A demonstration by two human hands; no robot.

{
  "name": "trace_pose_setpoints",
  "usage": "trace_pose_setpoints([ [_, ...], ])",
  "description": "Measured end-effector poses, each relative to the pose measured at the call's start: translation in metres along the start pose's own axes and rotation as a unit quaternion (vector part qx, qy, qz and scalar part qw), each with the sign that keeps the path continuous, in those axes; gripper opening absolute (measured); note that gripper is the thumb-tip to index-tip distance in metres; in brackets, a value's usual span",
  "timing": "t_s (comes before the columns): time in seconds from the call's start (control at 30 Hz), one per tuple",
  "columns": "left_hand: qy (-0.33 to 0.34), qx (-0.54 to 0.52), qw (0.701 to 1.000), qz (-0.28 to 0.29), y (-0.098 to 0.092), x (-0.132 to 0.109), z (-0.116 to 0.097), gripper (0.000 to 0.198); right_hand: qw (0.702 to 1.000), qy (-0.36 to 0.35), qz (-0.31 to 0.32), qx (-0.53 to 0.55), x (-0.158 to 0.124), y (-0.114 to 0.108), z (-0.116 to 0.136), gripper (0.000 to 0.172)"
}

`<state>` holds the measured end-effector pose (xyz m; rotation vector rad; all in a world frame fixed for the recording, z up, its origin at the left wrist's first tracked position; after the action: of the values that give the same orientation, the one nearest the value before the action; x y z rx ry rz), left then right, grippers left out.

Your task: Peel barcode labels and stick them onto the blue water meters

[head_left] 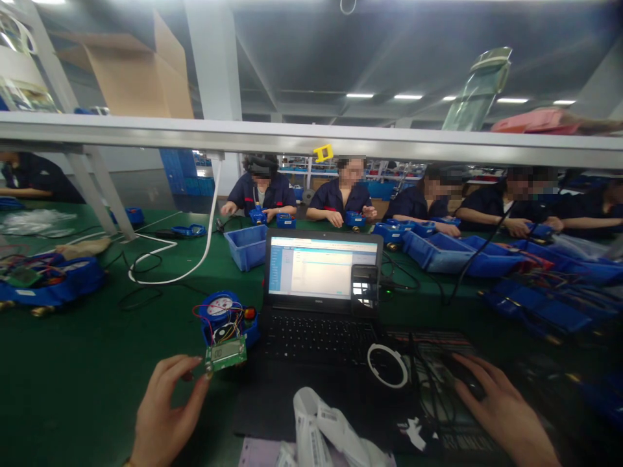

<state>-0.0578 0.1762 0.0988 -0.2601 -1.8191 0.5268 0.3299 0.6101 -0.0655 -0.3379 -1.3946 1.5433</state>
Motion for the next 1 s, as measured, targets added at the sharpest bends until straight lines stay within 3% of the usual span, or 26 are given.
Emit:
trace_pose_setpoints([
  [0.73, 0.032, 0.027, 0.999, 0.007, 0.001, 0.001, -0.008, 0.013, 0.999, 0.046, -0.001, -0.003, -0.001, -0.006, -0.007, 0.059],
  [1.0, 0.025, 0.016, 1.000, 0.002, -0.001, -0.001, -0.005, 0.013, 0.999, 0.041, -0.019, -0.001, -0.001, -0.015, 0.003, 0.059],
])
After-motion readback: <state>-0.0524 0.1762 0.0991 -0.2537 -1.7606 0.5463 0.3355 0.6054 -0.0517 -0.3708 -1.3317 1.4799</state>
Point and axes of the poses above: each hand's wrist, its own x-axis towards the middle knuckle, its own y-axis out of the palm, z = x × y, the point moved 9 cm from there along x, towards the middle knuckle, and after that the axes turned 4 degrees about -y, right-handed, at the moved point
